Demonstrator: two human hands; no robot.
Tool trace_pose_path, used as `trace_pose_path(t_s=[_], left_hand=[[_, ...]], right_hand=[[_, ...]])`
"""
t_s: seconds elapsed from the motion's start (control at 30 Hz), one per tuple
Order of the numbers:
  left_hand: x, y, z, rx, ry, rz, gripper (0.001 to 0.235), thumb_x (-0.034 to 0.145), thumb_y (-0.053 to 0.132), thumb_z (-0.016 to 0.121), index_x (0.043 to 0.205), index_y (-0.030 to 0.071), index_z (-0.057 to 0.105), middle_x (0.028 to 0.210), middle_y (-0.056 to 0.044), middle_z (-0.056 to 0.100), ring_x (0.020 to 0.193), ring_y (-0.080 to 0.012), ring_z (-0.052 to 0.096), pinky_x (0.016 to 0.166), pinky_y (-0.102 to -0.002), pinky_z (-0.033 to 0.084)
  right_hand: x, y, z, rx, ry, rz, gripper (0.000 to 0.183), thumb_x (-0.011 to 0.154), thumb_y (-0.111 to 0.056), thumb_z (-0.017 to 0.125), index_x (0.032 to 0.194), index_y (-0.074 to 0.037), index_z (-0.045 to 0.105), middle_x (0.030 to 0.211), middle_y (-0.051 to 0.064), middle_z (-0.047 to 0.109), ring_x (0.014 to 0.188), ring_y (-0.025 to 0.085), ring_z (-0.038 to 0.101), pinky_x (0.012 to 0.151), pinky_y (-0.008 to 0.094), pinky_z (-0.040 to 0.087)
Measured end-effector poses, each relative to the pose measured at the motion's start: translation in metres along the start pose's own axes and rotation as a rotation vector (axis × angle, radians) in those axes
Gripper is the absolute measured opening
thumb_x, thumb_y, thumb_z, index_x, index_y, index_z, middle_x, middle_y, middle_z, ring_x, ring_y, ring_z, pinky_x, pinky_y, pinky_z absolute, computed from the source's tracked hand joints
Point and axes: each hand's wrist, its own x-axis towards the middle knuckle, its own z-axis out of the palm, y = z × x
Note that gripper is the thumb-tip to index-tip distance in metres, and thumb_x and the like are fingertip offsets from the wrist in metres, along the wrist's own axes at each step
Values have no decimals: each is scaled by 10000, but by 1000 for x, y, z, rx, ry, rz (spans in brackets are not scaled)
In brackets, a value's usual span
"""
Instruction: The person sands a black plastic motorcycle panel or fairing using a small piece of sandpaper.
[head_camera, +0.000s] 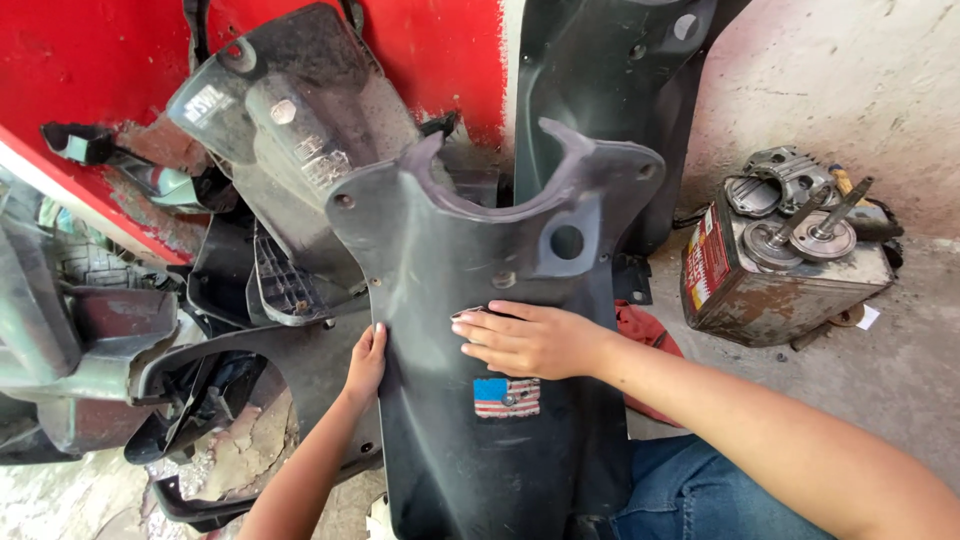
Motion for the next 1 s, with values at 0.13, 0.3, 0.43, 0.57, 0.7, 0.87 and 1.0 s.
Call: trace_pose_path(t_s=[0.13, 0.3, 0.43, 0.57, 0.7, 0.87, 1.0], left_hand=[[5, -5, -11, 25, 14, -79, 440, 1076, 424, 467, 1208, 48, 653, 1032, 3, 679, 966, -80, 569, 900, -271, 467], [46, -54, -34, 332, 15, 21, 503, 1108, 438, 527, 1084, -39, 684, 909, -47, 628, 858, -115, 523, 803, -305, 463], [57, -53, -22, 337, -10, -77, 529, 1083, 465, 527, 1097, -36, 698, 872, -36, 628, 801, -120, 520, 740, -316, 457], [69, -65, -12, 350, 25, -203, 555, 1061, 521, 470, 1241, 32, 662, 1039, -82, 704, 925, -180, 608, 810, -341, 496], [62, -33, -8, 367, 12, -374, 626, 1028, 591, 377, 1406, 125, 556, 1244, -49, 689, 1104, -206, 650, 856, -430, 534], [69, -44, -14, 374, -59, -442, 648, 1018, 611, 346, 1452, 168, 531, 1244, -56, 689, 1055, -223, 660, 820, -446, 555], [68, -53, -16, 330, -46, -354, 671, 1015, 627, 349, 1448, 154, 546, 1221, -47, 703, 998, -191, 691, 765, -417, 577]], right_hand=[[-10, -25, 29, 85, -12, -32, 408, 991, -288, 609, 1350, -103, 667, 1541, 83, 550, 1479, 206, 470, 1253, 392, 324], [-10, -20, 35, 202, -52, -120, 411, 989, -271, 592, 1350, -81, 647, 1496, 122, 573, 1445, 254, 485, 1211, 417, 361], [7, 16, -2, -61, 12, 77, 396, 1056, -254, 620, 1422, -103, 629, 1494, 62, 589, 1419, 194, 509, 1158, 372, 360], [-5, 11, 18, -43, -30, 113, 324, 1058, -256, 628, 1343, -107, 592, 1513, 65, 587, 1456, 206, 500, 1218, 387, 323], [-21, -23, 52, 160, -138, -45, 509, 1011, -349, 564, 1445, -83, 559, 1541, 111, 550, 1472, 223, 451, 1238, 405, 257], [-2, -3, 35, 135, -131, -36, 567, 1031, -401, 525, 1513, -102, 526, 1562, 92, 520, 1476, 208, 430, 1245, 411, 234], [-1, -12, 39, -68, -152, 73, 513, 1059, -342, 538, 1538, -160, 513, 1586, 38, 514, 1495, 169, 433, 1280, 370, 231]])
